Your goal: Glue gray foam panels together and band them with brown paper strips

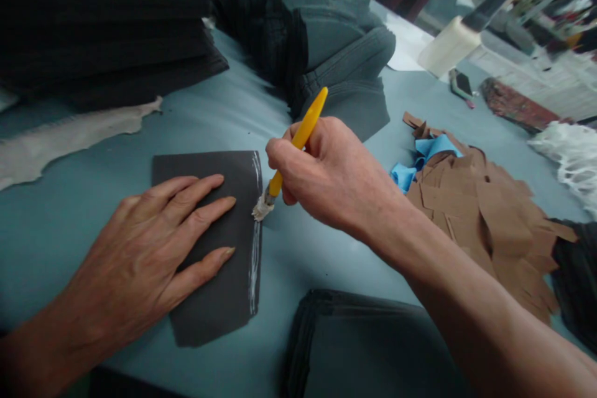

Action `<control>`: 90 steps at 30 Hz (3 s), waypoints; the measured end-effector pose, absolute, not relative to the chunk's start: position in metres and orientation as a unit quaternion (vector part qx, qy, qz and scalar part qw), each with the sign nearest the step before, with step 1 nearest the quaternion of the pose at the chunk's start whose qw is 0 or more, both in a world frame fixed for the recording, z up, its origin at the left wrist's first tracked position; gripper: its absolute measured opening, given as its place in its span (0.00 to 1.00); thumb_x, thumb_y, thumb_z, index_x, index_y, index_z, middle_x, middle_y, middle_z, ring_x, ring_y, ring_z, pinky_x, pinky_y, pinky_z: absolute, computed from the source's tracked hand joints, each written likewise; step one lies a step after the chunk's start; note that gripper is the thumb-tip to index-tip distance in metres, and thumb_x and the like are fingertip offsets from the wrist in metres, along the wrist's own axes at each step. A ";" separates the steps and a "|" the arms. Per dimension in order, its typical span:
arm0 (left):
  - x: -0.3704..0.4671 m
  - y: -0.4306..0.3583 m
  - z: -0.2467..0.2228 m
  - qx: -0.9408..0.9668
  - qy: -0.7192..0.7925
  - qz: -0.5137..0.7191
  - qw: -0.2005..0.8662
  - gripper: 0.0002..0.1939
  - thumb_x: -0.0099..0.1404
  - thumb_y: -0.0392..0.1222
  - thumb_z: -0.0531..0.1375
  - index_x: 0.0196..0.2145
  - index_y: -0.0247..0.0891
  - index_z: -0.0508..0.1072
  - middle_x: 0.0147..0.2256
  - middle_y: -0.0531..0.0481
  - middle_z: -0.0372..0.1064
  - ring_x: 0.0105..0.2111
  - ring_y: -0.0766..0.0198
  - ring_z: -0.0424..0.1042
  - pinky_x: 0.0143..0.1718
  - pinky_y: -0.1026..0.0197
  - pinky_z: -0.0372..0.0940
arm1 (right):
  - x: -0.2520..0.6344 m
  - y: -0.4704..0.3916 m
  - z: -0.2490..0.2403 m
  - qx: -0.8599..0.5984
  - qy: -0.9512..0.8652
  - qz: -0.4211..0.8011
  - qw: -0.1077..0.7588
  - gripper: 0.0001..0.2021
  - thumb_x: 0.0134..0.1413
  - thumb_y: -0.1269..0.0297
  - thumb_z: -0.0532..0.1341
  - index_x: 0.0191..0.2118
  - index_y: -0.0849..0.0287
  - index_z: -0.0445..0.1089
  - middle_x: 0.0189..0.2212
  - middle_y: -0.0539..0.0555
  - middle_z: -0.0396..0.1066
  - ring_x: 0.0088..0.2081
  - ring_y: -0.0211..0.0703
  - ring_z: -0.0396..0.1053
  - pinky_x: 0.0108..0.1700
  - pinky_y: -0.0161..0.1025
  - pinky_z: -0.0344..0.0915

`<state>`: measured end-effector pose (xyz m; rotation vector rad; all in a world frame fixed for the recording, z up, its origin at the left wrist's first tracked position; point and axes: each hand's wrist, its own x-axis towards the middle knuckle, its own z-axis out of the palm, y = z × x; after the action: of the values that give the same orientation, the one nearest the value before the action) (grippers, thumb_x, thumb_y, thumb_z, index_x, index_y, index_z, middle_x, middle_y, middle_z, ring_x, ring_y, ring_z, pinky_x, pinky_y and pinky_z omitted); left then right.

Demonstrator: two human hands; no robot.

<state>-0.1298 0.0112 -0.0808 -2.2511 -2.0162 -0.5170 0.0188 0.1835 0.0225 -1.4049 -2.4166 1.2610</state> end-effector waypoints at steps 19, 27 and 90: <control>-0.129 0.011 -0.080 -0.735 -0.656 -0.166 0.051 0.23 0.77 0.46 0.50 0.60 0.32 0.73 0.65 0.32 0.70 0.60 0.33 0.70 0.45 0.34 0.71 | -0.009 0.214 0.021 -0.452 -0.817 0.348 0.087 0.23 0.64 0.71 0.60 0.16 0.58 0.66 0.13 0.48 0.62 0.16 0.31 0.55 0.19 0.36 0.48; -0.130 0.010 -0.080 -0.729 -0.664 -0.161 0.039 0.22 0.78 0.48 0.50 0.62 0.36 0.71 0.66 0.35 0.69 0.62 0.35 0.69 0.49 0.35 0.72 | -0.022 0.228 0.011 -0.455 -0.819 0.322 0.133 0.20 0.60 0.68 0.60 0.16 0.58 0.66 0.13 0.49 0.62 0.16 0.31 0.57 0.19 0.35 0.49; -0.132 0.003 -0.020 -0.661 -0.748 0.012 -0.060 0.22 0.75 0.51 0.56 0.60 0.38 0.73 0.60 0.37 0.70 0.56 0.43 0.76 0.57 0.40 0.72 | 0.128 0.128 0.058 -0.414 -0.692 0.524 0.273 0.17 0.69 0.68 0.65 0.25 0.58 0.70 0.15 0.47 0.67 0.18 0.32 0.60 0.20 0.31 0.56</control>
<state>-0.1316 0.0032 -0.0201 -2.1581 -2.4448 0.0390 0.1275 0.1283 0.0576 -1.1129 -1.8631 1.4102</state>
